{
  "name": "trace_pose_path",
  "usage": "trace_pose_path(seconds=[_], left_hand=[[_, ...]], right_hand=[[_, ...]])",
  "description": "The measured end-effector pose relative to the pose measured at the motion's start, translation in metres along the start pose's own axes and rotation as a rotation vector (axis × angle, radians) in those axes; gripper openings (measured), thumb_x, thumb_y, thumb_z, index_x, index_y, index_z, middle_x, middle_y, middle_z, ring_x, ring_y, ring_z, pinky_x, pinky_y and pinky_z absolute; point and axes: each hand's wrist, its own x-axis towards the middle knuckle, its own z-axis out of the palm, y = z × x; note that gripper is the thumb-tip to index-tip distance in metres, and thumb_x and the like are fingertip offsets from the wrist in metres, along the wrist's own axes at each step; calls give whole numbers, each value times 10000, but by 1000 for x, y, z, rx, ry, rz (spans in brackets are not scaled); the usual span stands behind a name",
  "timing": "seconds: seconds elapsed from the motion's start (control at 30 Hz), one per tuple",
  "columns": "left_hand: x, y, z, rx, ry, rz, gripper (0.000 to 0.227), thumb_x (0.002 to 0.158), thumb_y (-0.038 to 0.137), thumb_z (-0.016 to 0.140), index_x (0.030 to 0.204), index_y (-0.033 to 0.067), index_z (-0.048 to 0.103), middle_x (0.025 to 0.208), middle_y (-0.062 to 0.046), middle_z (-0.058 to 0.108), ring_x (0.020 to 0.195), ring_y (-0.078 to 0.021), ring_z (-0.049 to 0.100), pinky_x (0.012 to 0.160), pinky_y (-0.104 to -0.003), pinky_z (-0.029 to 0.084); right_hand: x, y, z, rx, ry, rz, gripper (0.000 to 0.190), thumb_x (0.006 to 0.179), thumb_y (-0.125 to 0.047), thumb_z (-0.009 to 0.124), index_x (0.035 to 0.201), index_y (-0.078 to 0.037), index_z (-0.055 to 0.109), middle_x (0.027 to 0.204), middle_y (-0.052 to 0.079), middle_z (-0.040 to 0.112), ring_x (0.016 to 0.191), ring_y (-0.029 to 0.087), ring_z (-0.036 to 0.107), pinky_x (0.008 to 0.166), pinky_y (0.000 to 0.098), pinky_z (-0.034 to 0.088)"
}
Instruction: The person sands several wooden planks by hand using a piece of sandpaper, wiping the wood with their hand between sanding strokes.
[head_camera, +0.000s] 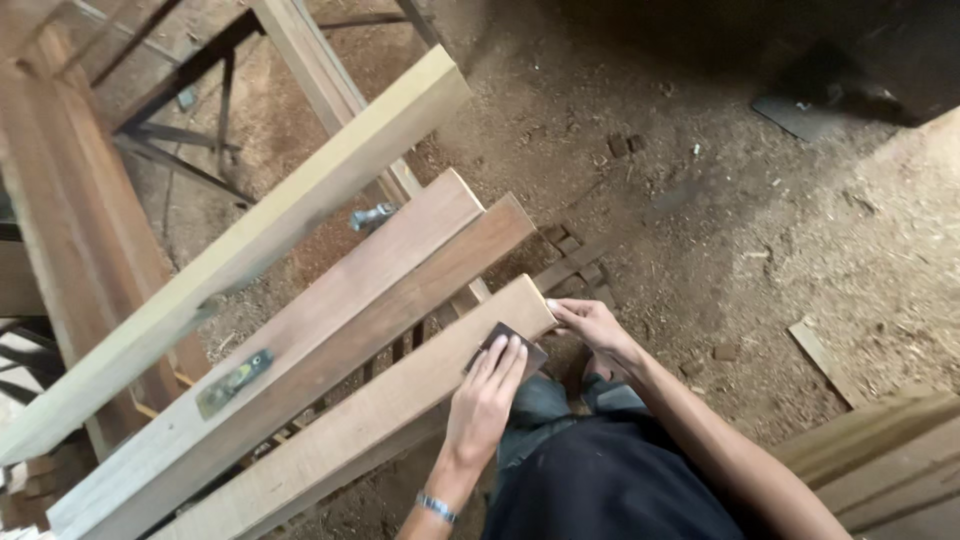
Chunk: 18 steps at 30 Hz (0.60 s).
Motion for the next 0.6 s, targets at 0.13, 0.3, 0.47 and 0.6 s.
trace_pose_path(seconds=[0.13, 0.3, 0.47, 0.6], left_hand=[[54, 11, -8, -80, 58, 45, 510, 851, 50, 676, 1354, -22, 624, 1417, -161, 627, 1340, -318, 561, 1096, -448, 499], [40, 10, -32, 0, 34, 66, 526, 880, -17, 638, 1400, 65, 626, 1465, -100, 619, 1371, -259, 560, 1155, -419, 485], [3, -25, -67, 77, -82, 184, 569, 809, 13, 615, 1378, 33, 626, 1448, -107, 619, 1354, -270, 553, 1114, -430, 474], [37, -14, -44, -35, -44, 222, 534, 857, 20, 627, 1391, 28, 616, 1468, -73, 614, 1364, -271, 559, 1115, -408, 481]], right_hand=[[-10, -8, 5, 75, -1, 9, 384, 1022, -250, 617, 1324, -34, 718, 1135, 39, 758, 953, 84, 660, 821, 252, 520], [-25, -32, 11, 72, 18, 36, 382, 994, -266, 600, 1306, -70, 696, 1123, -6, 771, 973, 58, 685, 839, 236, 541], [-21, -37, 16, 97, 16, 34, 388, 1013, -262, 609, 1295, -13, 706, 1087, 42, 776, 905, 96, 701, 840, 250, 566], [-20, -33, 15, 94, 19, 35, 386, 1024, -258, 613, 1320, -26, 702, 1094, 50, 764, 900, 86, 665, 820, 254, 542]])
